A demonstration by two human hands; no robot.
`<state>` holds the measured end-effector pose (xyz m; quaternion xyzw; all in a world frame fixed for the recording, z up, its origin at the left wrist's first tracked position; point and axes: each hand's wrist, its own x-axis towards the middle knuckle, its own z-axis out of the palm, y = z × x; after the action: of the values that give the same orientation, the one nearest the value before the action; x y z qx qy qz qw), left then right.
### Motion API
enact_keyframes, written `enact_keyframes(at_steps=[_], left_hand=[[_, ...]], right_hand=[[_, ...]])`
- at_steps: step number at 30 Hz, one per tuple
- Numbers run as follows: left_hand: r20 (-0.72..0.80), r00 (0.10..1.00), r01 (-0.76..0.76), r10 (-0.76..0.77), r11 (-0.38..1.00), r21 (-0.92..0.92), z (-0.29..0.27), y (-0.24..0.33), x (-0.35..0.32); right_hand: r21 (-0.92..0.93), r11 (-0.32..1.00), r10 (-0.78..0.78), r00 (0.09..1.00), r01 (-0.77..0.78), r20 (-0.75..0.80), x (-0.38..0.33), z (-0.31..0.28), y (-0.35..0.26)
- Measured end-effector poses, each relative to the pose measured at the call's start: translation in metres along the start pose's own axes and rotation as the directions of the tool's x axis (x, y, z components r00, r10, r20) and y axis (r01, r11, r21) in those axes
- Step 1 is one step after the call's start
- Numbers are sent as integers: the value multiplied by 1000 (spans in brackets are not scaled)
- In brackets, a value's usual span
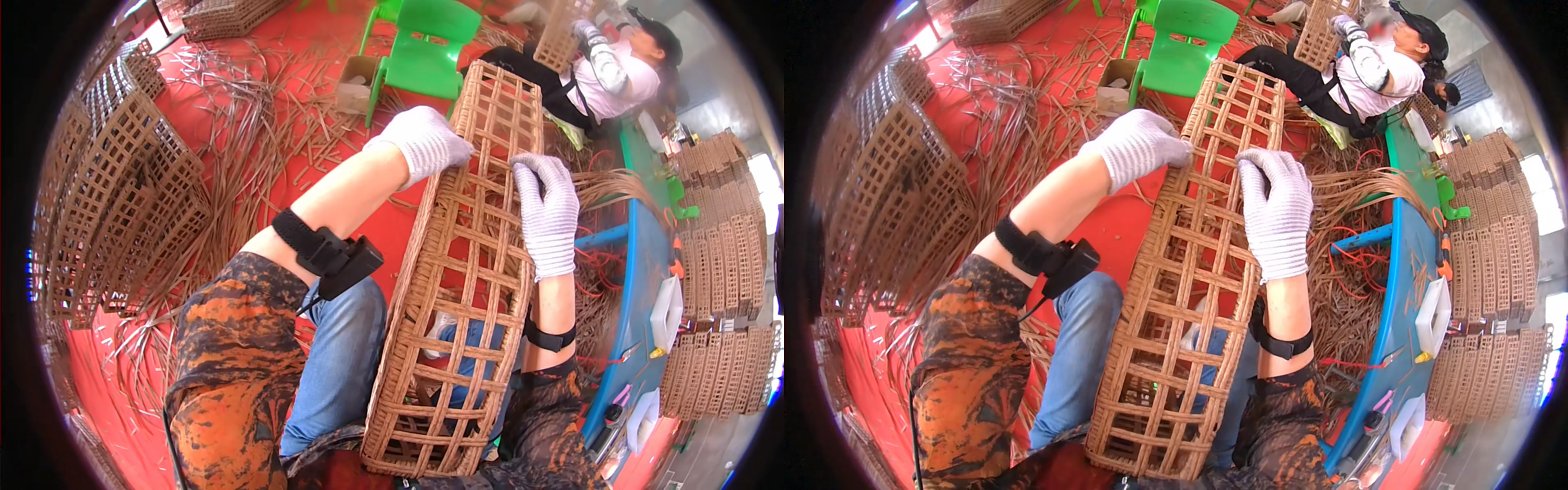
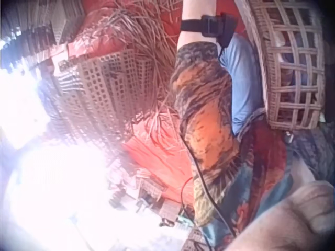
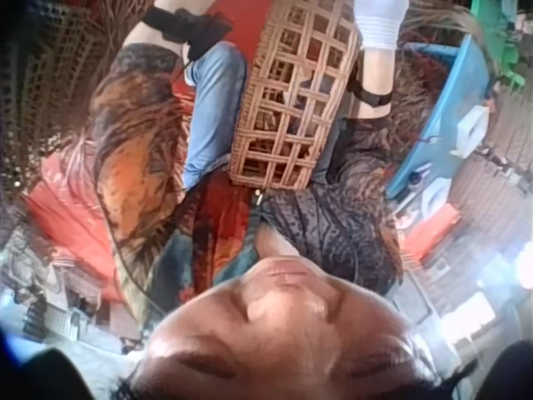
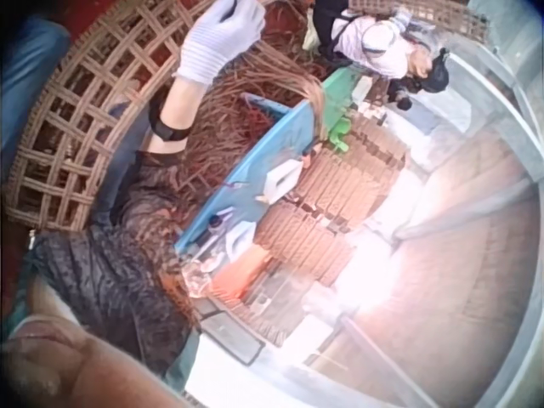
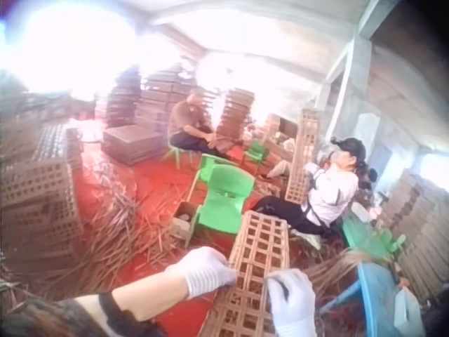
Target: The person is weaving thin wicker strips into a wooden chair frame or base.
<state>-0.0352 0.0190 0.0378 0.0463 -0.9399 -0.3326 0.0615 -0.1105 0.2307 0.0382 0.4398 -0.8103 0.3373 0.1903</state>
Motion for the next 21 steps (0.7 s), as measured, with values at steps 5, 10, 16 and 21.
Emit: enact_keyframes(at_steps=[5, 10, 16, 21], left_hand=[[-138, 966, 172, -220, 940, -295, 14, 9, -17], [-123, 954, 54, -274, 560, -827, 14, -4, -47], [-251, 913, 76, -321, 740, -668, 32, 2, -32], [-402, 862, 108, -309, 887, -449, 38, 7, -31]], right_hand=[[287, 944, 193, 977, -161, -89, -9, 1, 7], [331, 910, 333, 914, -248, -230, -34, 20, 48], [830, 288, 635, 744, -478, 208, -31, 44, 64], [720, -425, 235, 701, -549, 673, -54, 71, 53]])
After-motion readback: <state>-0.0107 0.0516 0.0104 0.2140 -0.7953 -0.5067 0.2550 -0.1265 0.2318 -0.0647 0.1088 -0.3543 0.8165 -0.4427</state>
